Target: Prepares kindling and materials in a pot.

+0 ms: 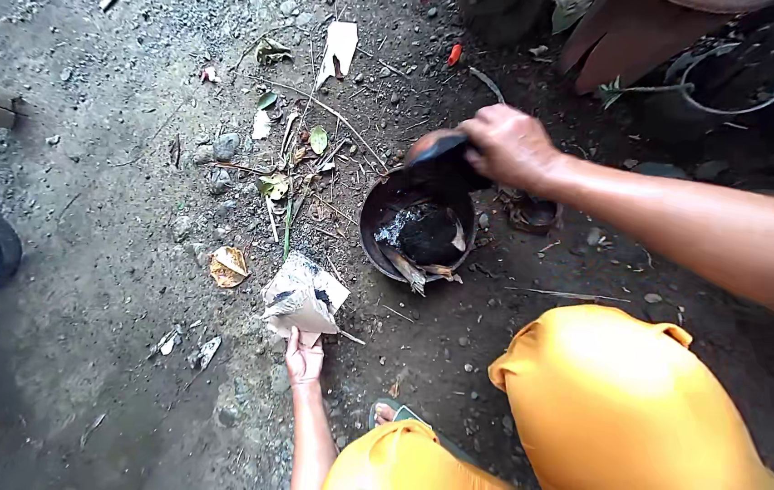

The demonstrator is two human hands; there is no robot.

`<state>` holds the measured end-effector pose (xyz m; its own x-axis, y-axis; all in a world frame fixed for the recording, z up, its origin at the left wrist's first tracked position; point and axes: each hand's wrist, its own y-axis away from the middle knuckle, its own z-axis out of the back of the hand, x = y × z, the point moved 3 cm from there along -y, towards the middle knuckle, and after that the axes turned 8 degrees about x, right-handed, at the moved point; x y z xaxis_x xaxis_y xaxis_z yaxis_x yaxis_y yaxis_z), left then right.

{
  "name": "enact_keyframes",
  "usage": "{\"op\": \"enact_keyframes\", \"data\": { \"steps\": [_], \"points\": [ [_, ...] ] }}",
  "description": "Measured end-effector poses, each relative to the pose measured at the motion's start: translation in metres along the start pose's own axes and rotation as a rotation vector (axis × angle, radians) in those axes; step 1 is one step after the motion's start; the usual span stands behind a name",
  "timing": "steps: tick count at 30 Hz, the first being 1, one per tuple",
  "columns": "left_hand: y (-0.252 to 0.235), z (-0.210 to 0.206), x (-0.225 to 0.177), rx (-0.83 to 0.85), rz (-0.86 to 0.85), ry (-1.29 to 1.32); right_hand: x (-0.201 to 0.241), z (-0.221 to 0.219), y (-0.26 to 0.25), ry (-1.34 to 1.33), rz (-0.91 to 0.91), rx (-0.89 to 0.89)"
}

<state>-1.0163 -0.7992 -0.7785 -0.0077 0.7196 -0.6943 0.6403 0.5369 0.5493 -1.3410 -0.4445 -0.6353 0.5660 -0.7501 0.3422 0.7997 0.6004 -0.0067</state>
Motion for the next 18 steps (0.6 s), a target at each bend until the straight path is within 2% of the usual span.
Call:
{"op": "enact_keyframes", "data": {
  "steps": [2, 4, 7, 9, 10, 11, 14, 15, 16, 18],
  "points": [
    [-0.004, -0.003, -0.001, 0.006, 0.004, -0.008, -0.038, 0.026, 0.033, -0.029, -0.213, 0.153],
    [-0.009, -0.005, 0.001, 0.005, 0.005, -0.015, -0.077, 0.031, 0.074, 0.002, -0.339, 0.337],
    [-0.014, -0.012, 0.004, 0.002, 0.008, -0.023, -0.125, -0.003, 0.14, 0.085, -0.52, 0.697],
    [-0.016, -0.017, 0.006, 0.003, 0.003, -0.017, -0.132, -0.036, 0.168, 0.108, -0.6, 0.903],
    [-0.017, -0.019, 0.006, 0.01, 0.003, -0.014, -0.125, -0.048, 0.172, 0.1, -0.6, 0.935],
    [-0.017, -0.02, 0.007, 0.018, 0.006, -0.011, -0.112, -0.055, 0.168, 0.091, -0.536, 0.881],
    [-0.013, -0.023, 0.01, 0.05, 0.027, -0.026, -0.042, -0.046, 0.125, -0.063, -0.116, 0.409],
    [-0.012, -0.025, 0.009, 0.057, 0.028, -0.028, -0.022, -0.044, 0.104, -0.124, 0.021, 0.309],
    [-0.01, -0.025, 0.007, 0.057, 0.023, -0.03, -0.004, -0.049, 0.083, -0.165, 0.109, 0.296],
    [-0.003, -0.026, 0.003, 0.062, 0.01, -0.035, 0.024, -0.07, 0.05, -0.123, 0.141, 0.44]
  ]
}}
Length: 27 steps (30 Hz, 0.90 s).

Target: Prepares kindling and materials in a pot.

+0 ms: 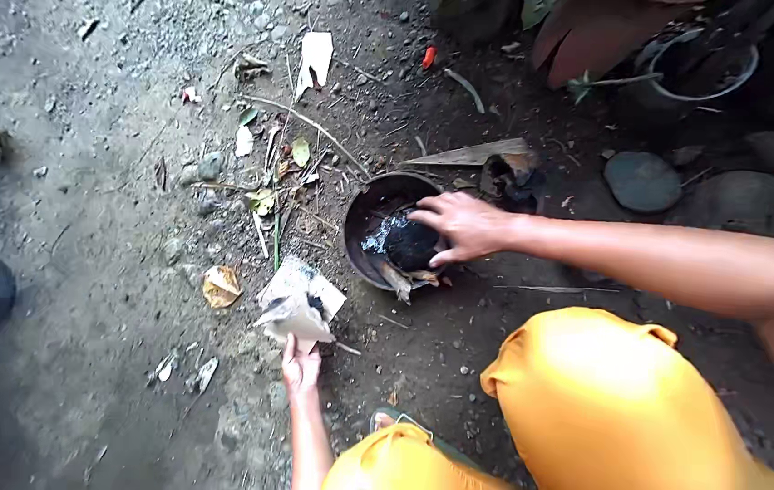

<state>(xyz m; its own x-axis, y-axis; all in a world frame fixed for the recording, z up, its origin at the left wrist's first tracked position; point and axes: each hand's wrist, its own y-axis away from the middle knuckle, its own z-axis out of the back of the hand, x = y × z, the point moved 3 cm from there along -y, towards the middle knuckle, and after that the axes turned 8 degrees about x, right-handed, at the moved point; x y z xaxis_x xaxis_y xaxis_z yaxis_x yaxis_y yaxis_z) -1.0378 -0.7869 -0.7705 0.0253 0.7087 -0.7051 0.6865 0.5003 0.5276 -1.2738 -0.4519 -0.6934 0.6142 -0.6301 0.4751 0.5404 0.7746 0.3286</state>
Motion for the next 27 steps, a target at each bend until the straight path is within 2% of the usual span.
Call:
{"op": "enact_keyframes", "data": {
  "steps": [4, 6, 9, 11, 13, 15, 17, 20, 23, 25, 27],
  "points": [
    [0.004, 0.0, 0.0, 0.05, -0.031, 0.005, 0.003, -0.013, -0.043, 0.14, -0.125, 0.406],
    [0.007, 0.004, 0.0, 0.053, -0.031, 0.026, 0.003, -0.015, -0.046, 0.089, -0.154, 0.441],
    [0.004, 0.007, 0.001, 0.042, -0.027, 0.033, 0.007, 0.001, -0.038, -0.142, -0.18, 0.245],
    [0.002, 0.013, 0.002, 0.03, -0.031, 0.039, 0.011, 0.032, -0.027, -0.249, -0.14, 0.065],
    [0.0, 0.015, 0.0, 0.025, -0.037, 0.044, 0.003, 0.071, -0.011, -0.228, -0.13, -0.061],
    [-0.004, 0.014, 0.0, 0.035, -0.039, 0.05, -0.026, 0.101, 0.012, -0.143, -0.219, -0.191],
    [-0.005, 0.013, 0.0, 0.042, -0.046, 0.052, -0.073, 0.113, 0.039, -0.113, -0.386, -0.296],
    [-0.004, 0.014, 0.002, 0.049, -0.05, 0.043, -0.143, 0.099, 0.083, -0.144, -0.678, -0.39],
    [-0.004, 0.014, 0.002, 0.046, -0.043, 0.036, -0.182, 0.066, 0.116, -0.197, -0.916, -0.405],
    [-0.005, 0.015, 0.001, 0.038, -0.036, 0.026, -0.188, 0.04, 0.122, -0.163, -0.922, -0.399],
    [-0.006, 0.012, -0.001, 0.026, -0.027, 0.005, -0.178, 0.02, 0.115, -0.101, -0.753, -0.442]
  ]
}}
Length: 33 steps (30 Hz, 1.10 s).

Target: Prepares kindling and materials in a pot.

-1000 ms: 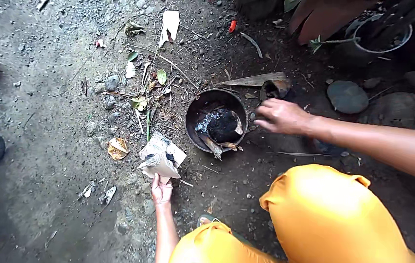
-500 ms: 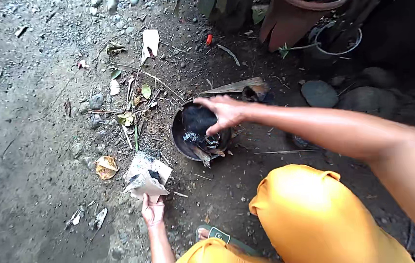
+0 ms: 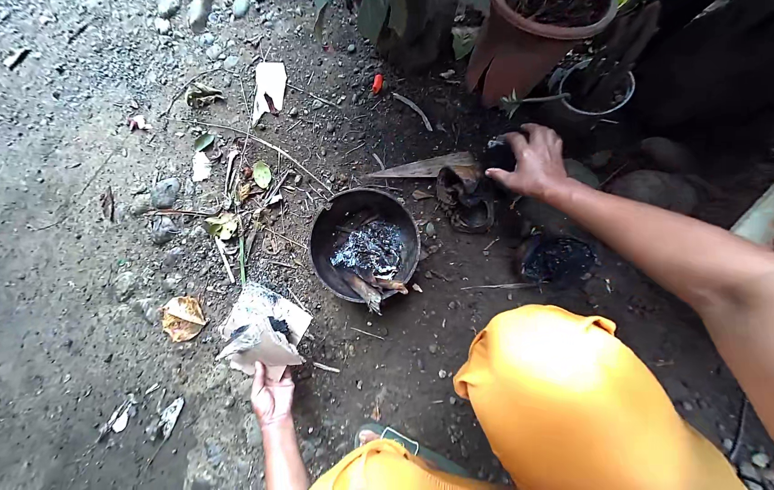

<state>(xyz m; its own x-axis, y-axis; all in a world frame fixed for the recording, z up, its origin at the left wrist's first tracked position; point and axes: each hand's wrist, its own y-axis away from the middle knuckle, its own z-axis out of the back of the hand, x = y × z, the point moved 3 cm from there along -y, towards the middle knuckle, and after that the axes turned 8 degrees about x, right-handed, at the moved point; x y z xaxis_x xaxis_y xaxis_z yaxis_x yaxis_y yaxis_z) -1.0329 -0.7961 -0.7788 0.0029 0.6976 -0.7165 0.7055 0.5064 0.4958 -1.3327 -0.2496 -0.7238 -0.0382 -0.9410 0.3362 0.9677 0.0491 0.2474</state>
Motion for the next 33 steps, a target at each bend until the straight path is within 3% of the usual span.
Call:
{"op": "enact_keyframes", "data": {
  "steps": [2, 5, 10, 13, 16, 20, 27, 33],
  "points": [
    [0.001, -0.005, -0.002, -0.002, -0.002, -0.017, 0.016, -0.021, 0.004, -0.016, 0.128, 0.061],
    [0.005, -0.015, -0.006, 0.001, -0.022, -0.024, 0.032, -0.049, -0.002, -0.032, 0.044, 0.25],
    [0.011, -0.017, -0.006, 0.01, -0.025, 0.019, 0.04, -0.057, -0.029, -0.005, -0.017, 0.385],
    [0.011, -0.017, -0.003, -0.006, -0.019, 0.018, 0.028, -0.065, -0.048, -0.103, 0.061, 0.453],
    [0.008, -0.018, -0.001, -0.011, -0.014, 0.026, 0.037, -0.059, -0.049, -0.026, 0.126, 0.541],
    [0.003, -0.022, -0.002, 0.006, -0.011, 0.029, 0.04, -0.06, -0.038, 0.111, 0.159, 0.445],
    [0.003, -0.012, 0.002, -0.002, -0.008, 0.025, 0.019, -0.058, -0.035, -0.004, 0.133, 0.337],
    [0.001, -0.011, 0.008, 0.011, 0.019, -0.001, 0.04, -0.058, -0.018, 0.118, 0.114, 0.299]
  ]
}}
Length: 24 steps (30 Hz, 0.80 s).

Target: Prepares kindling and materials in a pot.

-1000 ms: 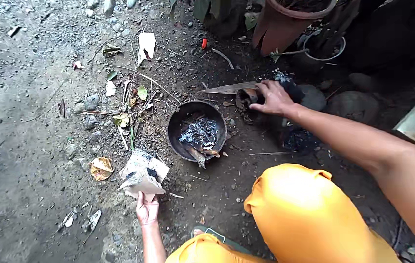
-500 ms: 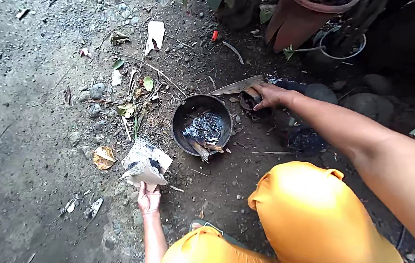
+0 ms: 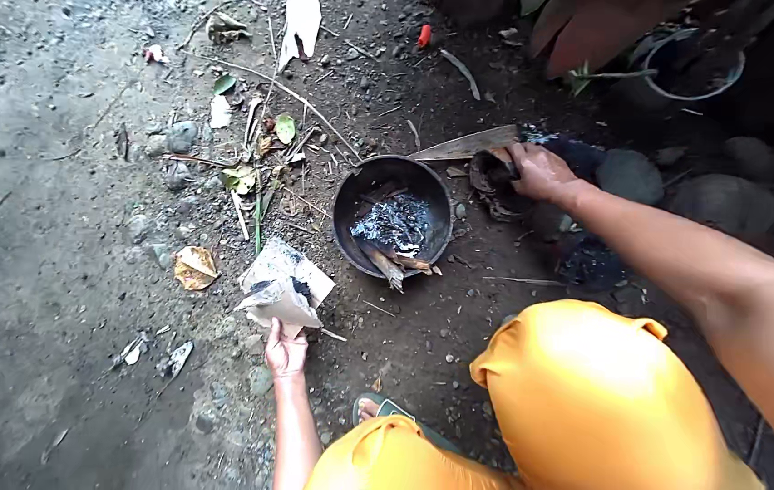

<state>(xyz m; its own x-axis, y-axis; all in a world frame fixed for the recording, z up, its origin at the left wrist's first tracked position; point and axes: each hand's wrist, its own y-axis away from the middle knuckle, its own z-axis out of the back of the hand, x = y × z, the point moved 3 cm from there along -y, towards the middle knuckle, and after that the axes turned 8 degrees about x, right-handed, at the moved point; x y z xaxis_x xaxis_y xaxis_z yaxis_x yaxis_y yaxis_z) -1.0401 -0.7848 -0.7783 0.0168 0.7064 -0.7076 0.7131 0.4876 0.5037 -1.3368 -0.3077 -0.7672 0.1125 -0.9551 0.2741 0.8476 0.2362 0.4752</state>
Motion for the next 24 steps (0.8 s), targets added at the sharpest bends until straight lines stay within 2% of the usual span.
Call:
{"op": "enact_keyframes", "data": {
  "steps": [5, 9, 12, 15, 19, 22, 24],
  "points": [
    [0.001, -0.013, -0.002, -0.003, 0.044, 0.018, 0.004, 0.011, 0.003, -0.039, -0.101, 0.019],
    [0.001, -0.015, -0.004, 0.026, 0.063, 0.078, 0.006, 0.053, 0.017, -0.194, -0.205, 0.027],
    [-0.001, -0.016, -0.001, 0.072, 0.072, 0.1, 0.036, 0.087, 0.034, -0.273, -0.11, -0.023],
    [-0.007, -0.02, -0.001, 0.11, 0.083, 0.117, 0.103, 0.102, 0.05, -0.32, 0.07, -0.027],
    [-0.008, -0.03, 0.0, 0.112, 0.079, 0.086, 0.186, 0.061, 0.029, -0.222, 0.279, 0.068],
    [-0.002, -0.03, 0.0, 0.12, 0.07, 0.105, 0.224, 0.019, 0.005, -0.075, 0.29, 0.182],
    [0.004, -0.025, 0.0, 0.11, 0.067, 0.118, 0.231, -0.007, -0.011, -0.038, 0.283, 0.224]
  ]
}}
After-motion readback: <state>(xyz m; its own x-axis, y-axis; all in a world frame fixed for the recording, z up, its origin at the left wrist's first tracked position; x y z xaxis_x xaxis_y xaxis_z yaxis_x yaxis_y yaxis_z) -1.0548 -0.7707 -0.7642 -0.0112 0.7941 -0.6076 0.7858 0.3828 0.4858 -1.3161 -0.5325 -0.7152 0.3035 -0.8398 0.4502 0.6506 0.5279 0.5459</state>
